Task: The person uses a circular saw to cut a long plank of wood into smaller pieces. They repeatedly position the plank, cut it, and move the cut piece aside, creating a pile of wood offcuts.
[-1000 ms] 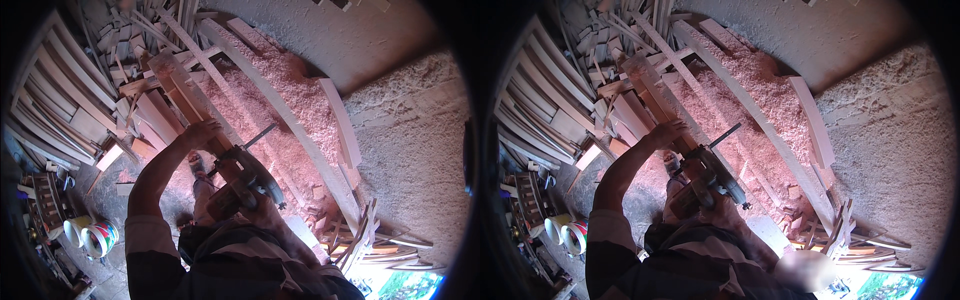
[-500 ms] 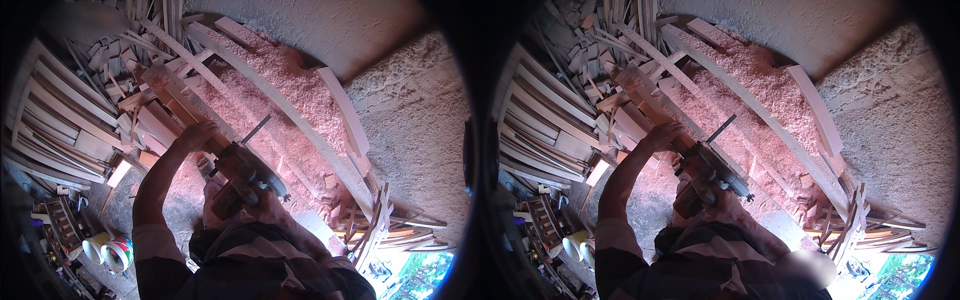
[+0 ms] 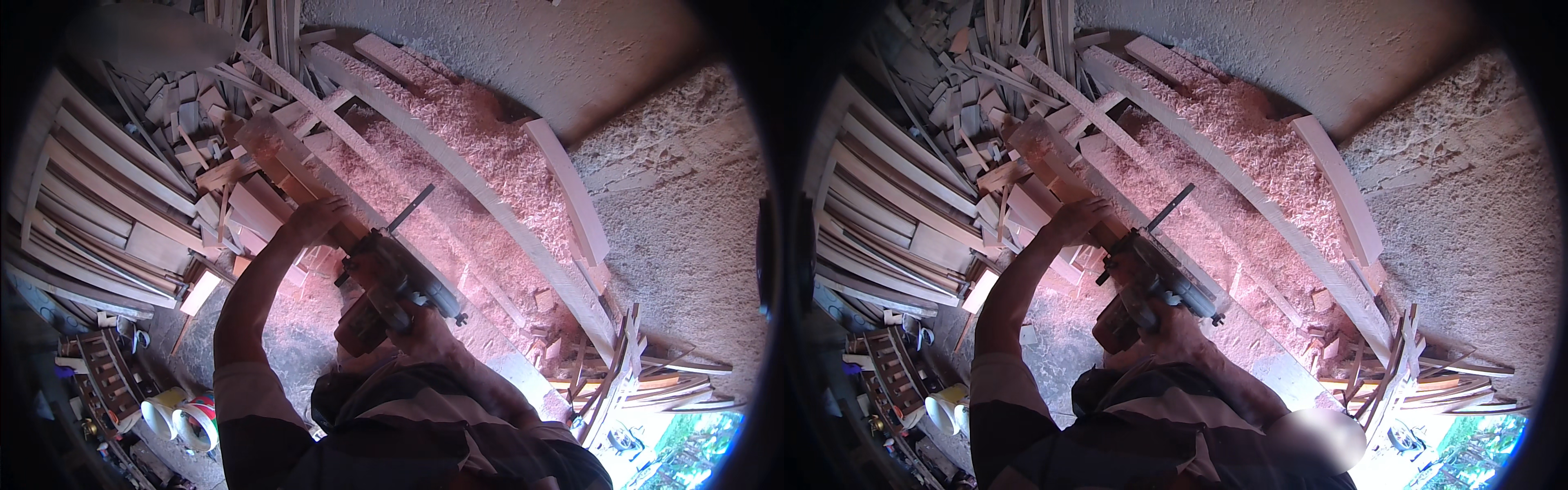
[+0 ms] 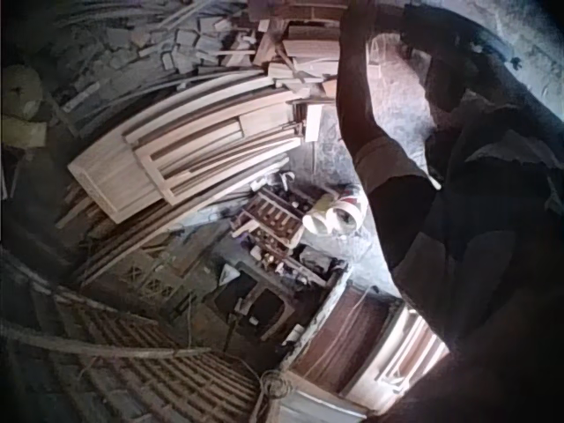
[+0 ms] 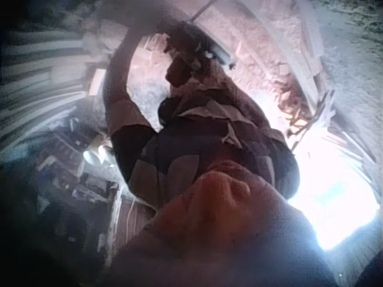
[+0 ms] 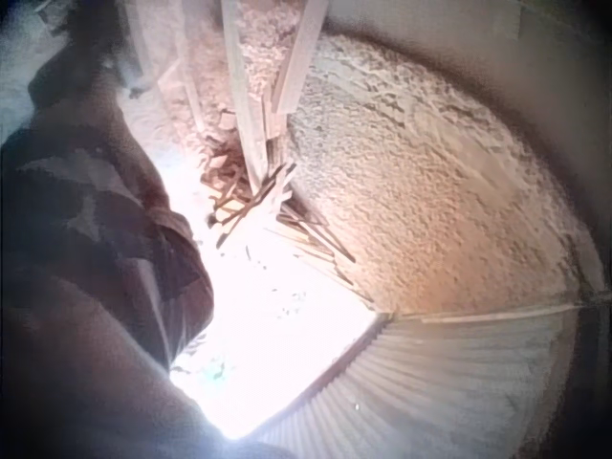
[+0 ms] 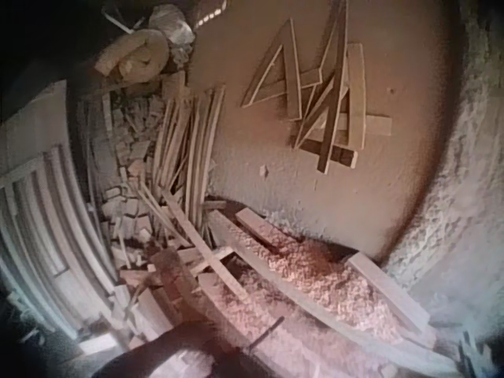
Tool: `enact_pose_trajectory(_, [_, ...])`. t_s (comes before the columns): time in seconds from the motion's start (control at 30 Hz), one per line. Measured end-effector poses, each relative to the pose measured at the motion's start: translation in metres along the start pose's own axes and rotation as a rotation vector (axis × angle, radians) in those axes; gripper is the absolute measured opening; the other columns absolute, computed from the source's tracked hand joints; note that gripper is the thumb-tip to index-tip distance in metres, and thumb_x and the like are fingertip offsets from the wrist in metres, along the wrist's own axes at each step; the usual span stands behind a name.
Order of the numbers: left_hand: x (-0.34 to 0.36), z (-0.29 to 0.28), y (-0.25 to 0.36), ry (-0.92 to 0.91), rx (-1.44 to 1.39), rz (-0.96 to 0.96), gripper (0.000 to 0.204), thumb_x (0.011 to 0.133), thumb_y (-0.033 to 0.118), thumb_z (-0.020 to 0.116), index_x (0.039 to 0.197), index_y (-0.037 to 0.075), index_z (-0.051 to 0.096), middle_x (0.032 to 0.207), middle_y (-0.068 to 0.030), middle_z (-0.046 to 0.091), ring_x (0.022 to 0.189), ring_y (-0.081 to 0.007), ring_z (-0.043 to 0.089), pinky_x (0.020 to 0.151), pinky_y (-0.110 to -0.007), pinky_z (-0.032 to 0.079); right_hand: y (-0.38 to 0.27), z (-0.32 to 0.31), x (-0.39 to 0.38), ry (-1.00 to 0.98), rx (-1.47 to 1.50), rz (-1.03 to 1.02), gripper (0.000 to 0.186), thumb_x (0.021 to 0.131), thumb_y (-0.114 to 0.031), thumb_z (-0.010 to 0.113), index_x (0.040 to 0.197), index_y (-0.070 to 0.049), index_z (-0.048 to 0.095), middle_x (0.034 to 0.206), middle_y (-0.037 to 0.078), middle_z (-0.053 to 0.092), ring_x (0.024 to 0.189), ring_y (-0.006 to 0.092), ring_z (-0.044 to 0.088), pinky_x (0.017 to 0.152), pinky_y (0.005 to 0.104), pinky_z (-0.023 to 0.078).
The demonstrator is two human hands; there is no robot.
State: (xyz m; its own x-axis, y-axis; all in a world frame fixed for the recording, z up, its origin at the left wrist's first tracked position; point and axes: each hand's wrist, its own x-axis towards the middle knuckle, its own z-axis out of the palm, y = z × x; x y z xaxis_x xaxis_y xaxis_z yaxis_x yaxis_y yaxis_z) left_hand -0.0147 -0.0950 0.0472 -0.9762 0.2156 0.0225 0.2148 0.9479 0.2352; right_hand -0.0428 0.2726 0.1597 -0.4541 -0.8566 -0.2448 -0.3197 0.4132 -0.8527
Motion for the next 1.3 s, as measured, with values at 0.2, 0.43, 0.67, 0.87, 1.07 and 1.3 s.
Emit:
enact_pose_trajectory(0.2, [-0.005,-0.001,-0.024,0.025,0.055,-0.003,0.09,0.059,0.033,0.094,0.136,0.009,0.053,0.14,-0.0092,0.057,0.137,-0.0283,0.051,0.114,-0.038,0.045,-0.005,0.011,0.024,-0.002,0.059,0.044,0.047,0.08,-0.017,0.076,0.124,-0.005,0.066,0.107,0.025,0.07,0.103,0.0451,0.068,0.085,0.0504,0.056])
enact_pose_trajectory(0.43, [-0.01,-0.009,-0.047,-0.022,0.011,-0.044,0.092,0.062,0.034,0.094,0.139,0.009,0.051,0.145,-0.0102,0.054,0.139,-0.0289,0.049,0.115,-0.038,0.045,-0.013,0.015,0.045,0.02,0.07,-0.007,0.04,0.08,-0.018,0.075,0.117,-0.006,0.067,0.1,0.024,0.07,0.098,0.0454,0.068,0.083,0.0514,0.055])
enact_pose_trajectory(0.67, [-0.013,-0.019,-0.067,-0.056,0.022,-0.066,0.098,0.061,0.035,0.094,0.143,0.009,0.048,0.147,-0.0096,0.053,0.14,-0.0294,0.049,0.114,-0.04,0.046,-0.015,0.023,0.065,0.005,0.049,0.02,0.041,0.08,-0.02,0.075,0.118,-0.008,0.066,0.099,0.024,0.07,0.097,0.0459,0.068,0.083,0.0523,0.055])
enact_pose_trajectory(0.87, [-0.016,-0.018,-0.082,-0.051,0.014,-0.095,0.097,0.06,0.035,0.094,0.142,0.01,0.049,0.147,-0.0076,0.053,0.14,-0.028,0.048,0.114,-0.04,0.045,-0.026,0.023,0.082,0.017,0.041,-0.077,0.048,0.081,-0.018,0.076,0.125,-0.003,0.065,0.095,0.024,0.073,0.092,0.0403,0.073,0.077,0.046,0.058])
enact_pose_trajectory(1.07, [-0.019,-0.019,-0.096,-0.01,0.015,-0.081,0.094,0.06,0.035,0.094,0.14,0.011,0.05,0.147,-0.0085,0.053,0.141,-0.0279,0.047,0.114,-0.04,0.045,-0.037,0.028,0.095,0.028,0.032,-0.059,0.049,0.08,-0.019,0.078,0.125,-0.004,0.065,0.094,0.024,0.072,0.091,0.0414,0.073,0.077,0.0467,0.058])
enact_pose_trajectory(1.3, [-0.021,-0.022,-0.115,-0.003,0.012,-0.052,0.096,0.058,0.034,0.095,0.139,0.008,0.05,0.146,-0.0109,0.053,0.14,-0.03,0.048,0.115,-0.04,0.045,-0.042,0.037,0.113,0.047,0.006,-0.054,0.051,0.081,-0.019,0.078,0.127,-0.004,0.064,0.098,0.025,0.072,0.094,0.0438,0.071,0.081,0.0485,0.057])
